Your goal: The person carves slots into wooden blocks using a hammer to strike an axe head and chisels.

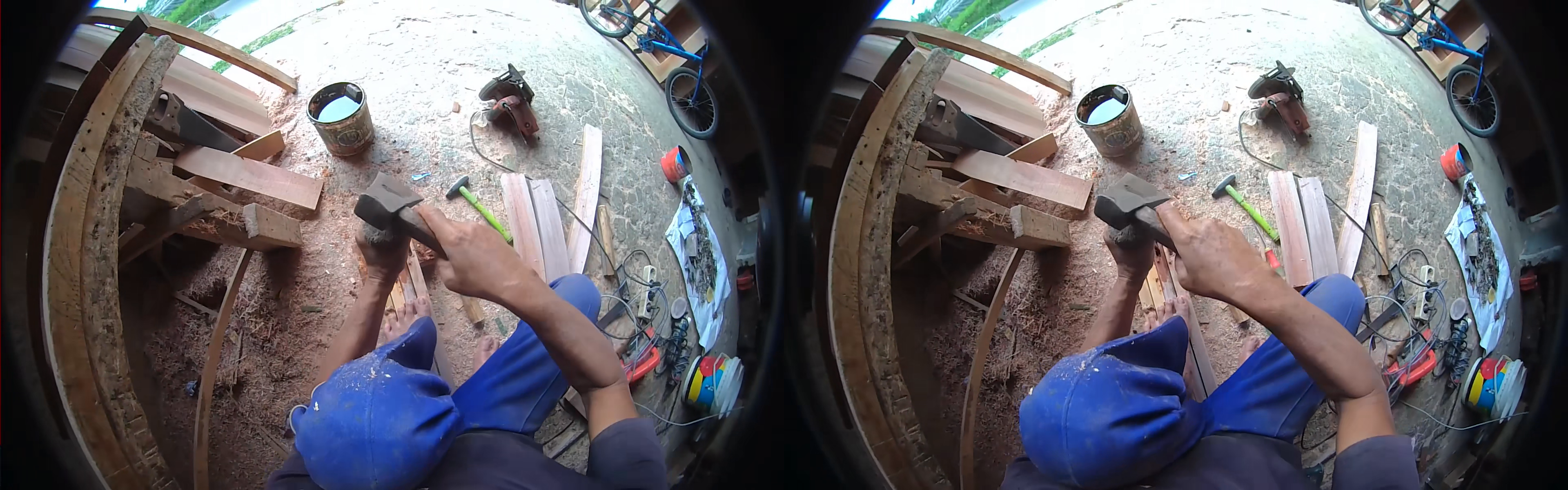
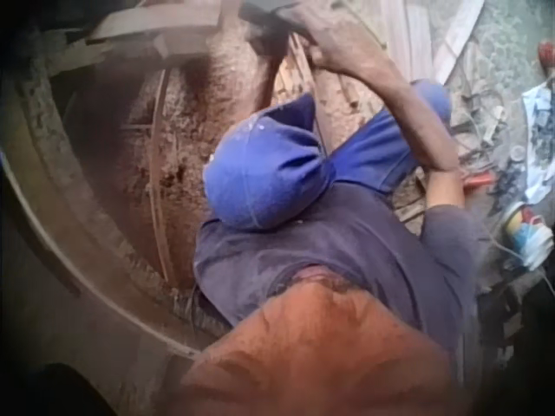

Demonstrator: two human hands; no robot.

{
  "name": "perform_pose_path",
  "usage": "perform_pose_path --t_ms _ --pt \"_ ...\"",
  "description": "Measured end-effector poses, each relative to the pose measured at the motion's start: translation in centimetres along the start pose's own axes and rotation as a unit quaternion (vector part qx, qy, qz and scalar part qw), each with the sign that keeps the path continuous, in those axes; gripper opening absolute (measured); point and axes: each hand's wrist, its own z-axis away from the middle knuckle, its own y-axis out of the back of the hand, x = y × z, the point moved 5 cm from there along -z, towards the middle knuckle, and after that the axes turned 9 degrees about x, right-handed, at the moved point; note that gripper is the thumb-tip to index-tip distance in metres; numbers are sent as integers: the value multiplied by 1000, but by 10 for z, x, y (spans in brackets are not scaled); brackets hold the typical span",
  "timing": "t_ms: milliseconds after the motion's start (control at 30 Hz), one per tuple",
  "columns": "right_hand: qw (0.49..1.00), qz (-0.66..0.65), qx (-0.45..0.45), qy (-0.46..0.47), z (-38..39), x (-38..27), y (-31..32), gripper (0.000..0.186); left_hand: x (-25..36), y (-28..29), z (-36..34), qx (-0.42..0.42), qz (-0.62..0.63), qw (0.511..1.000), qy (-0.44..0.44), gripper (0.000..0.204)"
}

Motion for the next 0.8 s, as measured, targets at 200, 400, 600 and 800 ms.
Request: perform_pose_path --t_ms 200,400,600,800 --pt "952 -98 241 159 -33 -66 110 57 -51 7 -95 -31 -96 984 149 17" --pt "842 -107 480 221 -69 -90 163 41 -48 -11 -72 21 -26 993 111 17" --pt "995 51 -84 -18 -14 5 7 60 13 -7 -4 -11 -163 981 -103 24" --pt "979 -70 159 109 -41 -39 71 62 -27 -4 -62 0 -12 980 198 13"
